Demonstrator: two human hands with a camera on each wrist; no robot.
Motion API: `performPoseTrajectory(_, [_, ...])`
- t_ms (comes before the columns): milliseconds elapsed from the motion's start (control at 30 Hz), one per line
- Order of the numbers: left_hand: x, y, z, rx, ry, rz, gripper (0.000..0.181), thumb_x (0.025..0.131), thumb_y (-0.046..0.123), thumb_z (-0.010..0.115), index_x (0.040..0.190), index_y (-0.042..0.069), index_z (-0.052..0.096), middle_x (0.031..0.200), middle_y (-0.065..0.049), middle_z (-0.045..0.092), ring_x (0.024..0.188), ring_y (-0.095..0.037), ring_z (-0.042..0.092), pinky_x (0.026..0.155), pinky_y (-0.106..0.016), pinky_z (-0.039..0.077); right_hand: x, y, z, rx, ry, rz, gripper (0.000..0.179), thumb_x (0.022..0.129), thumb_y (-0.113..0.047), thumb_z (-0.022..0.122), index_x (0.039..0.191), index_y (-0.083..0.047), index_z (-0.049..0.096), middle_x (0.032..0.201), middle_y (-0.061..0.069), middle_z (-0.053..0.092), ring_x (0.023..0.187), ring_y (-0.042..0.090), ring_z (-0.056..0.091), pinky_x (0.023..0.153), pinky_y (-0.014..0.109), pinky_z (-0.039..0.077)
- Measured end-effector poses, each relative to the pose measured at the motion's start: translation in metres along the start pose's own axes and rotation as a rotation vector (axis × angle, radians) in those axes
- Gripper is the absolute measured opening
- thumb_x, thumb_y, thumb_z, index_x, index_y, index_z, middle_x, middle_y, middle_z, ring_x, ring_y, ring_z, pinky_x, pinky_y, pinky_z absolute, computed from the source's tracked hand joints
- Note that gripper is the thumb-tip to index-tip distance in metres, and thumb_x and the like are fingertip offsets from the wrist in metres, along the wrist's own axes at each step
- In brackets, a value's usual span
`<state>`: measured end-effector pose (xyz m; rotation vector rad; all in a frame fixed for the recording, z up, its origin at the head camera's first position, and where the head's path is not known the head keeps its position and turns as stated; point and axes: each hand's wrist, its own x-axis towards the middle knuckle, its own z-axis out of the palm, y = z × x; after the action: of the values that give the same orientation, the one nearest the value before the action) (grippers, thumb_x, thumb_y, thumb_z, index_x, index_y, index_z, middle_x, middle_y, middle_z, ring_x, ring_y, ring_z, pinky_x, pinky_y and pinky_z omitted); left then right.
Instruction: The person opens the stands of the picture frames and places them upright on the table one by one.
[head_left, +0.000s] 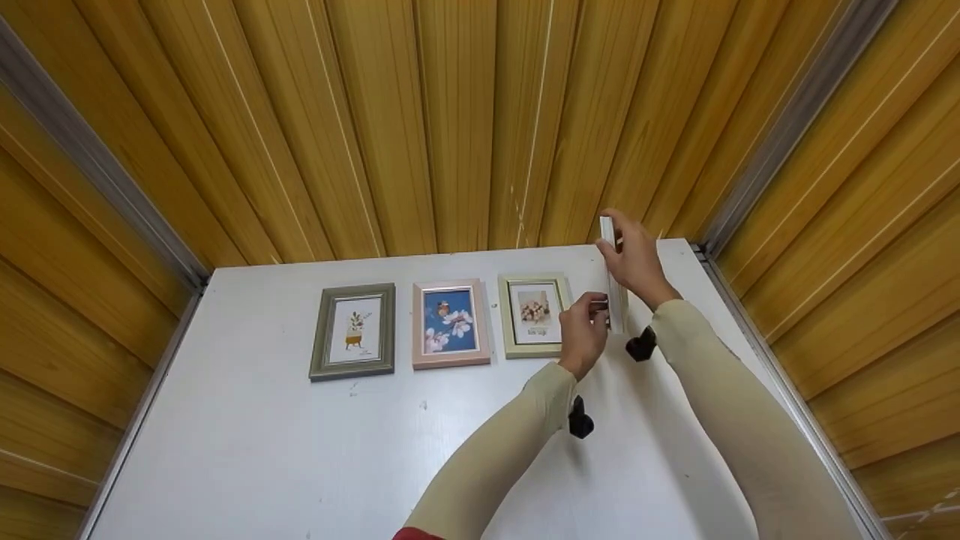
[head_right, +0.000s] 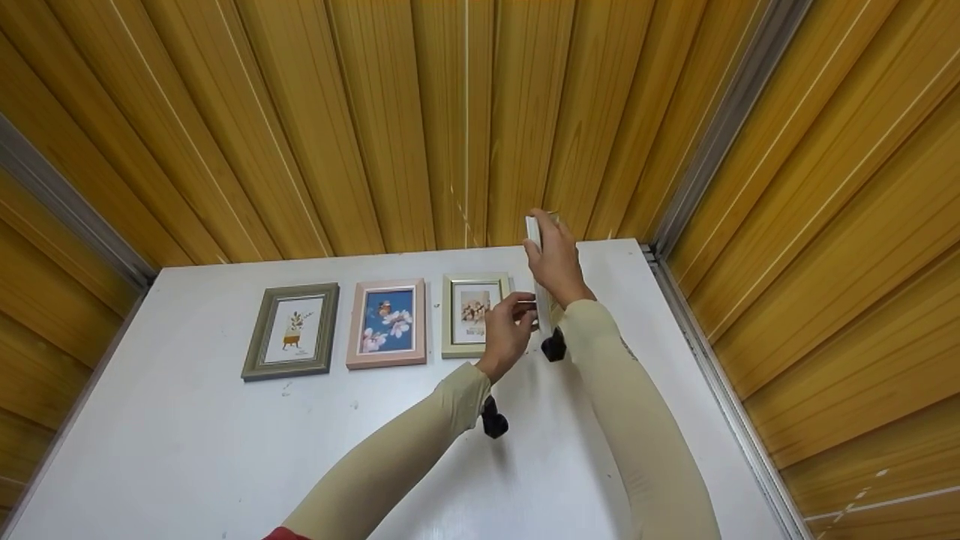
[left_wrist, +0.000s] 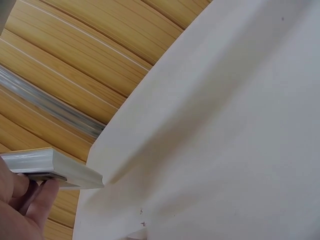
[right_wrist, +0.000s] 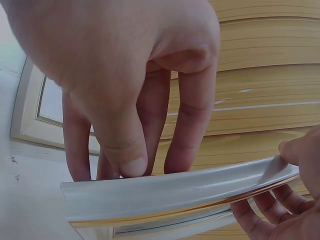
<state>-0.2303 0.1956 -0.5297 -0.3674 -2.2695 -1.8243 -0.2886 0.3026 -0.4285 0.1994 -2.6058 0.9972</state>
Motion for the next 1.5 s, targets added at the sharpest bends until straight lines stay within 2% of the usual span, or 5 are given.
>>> performPoseTrajectory(300, [0.001,-0.001,-0.002,0.045,0.025,0.030,0.019,0.092,-0.008,0.067,0.107,0.002,0.073,0.097,-0.009,0.078,0.084,-0.011,0.073,0.077,-0.017,0.054,-0.001,0.004,-0.001,0.043,-0.013,-0.032,0.047,0.098,-0.006,0.067,0.143,-0.010,0.055,0.109,0.024,0.063,0.092,0.039,0.063,0.078,0.051,0.053])
performPoseTrajectory(667, [-0.004,-0.003,-0.004,0.084,0.034,-0.013,0.019,0.090,-0.006,0.068,0.107,-0.001,0.076,0.096,-0.011,0.078,0.084,-0.010,0.073,0.074,-0.016,0.053,-0.008,0.014,-0.003,0.107,-0.054,-0.008,0.049,0.101,-0.009,0.063,0.149,-0.014,0.051,0.116,0.022,0.067,0.095,0.034,0.063,0.078,0.047,0.053])
performPoseTrajectory(867, [-0.002,-0.002,-0.008,0.130,0.068,0.001,0.019,0.088,-0.004,0.068,0.102,0.004,0.078,0.090,-0.003,0.078,0.080,-0.005,0.071,0.074,-0.016,0.053,-0.006,0.016,-0.012,0.119,-0.064,-0.016,0.048,0.102,-0.013,0.063,0.148,-0.015,0.051,0.117,0.020,0.068,0.095,0.031,0.063,0.077,0.042,0.050])
performPoseTrajectory(1300, [0.004,0.000,-0.018,0.168,0.095,0.048,0.017,0.089,-0.003,0.068,0.101,0.004,0.078,0.091,-0.005,0.078,0.083,-0.007,0.071,0.076,-0.018,0.053,-0.004,0.022,-0.033,0.122,-0.105,-0.023,0.052,0.104,-0.019,0.062,0.153,-0.013,0.047,0.125,0.020,0.066,0.099,0.029,0.060,0.075,0.031,0.048])
performPoseTrajectory(1500, [0.006,-0.002,-0.021,0.196,0.095,0.052,0.014,0.093,-0.001,0.069,0.103,0.004,0.078,0.094,-0.004,0.078,0.087,-0.008,0.071,0.077,-0.018,0.053,-0.003,0.026,-0.039,0.133,-0.106,-0.009,0.050,0.104,-0.020,0.062,0.152,-0.016,0.049,0.127,0.021,0.065,0.103,0.032,0.060,0.082,0.044,0.052])
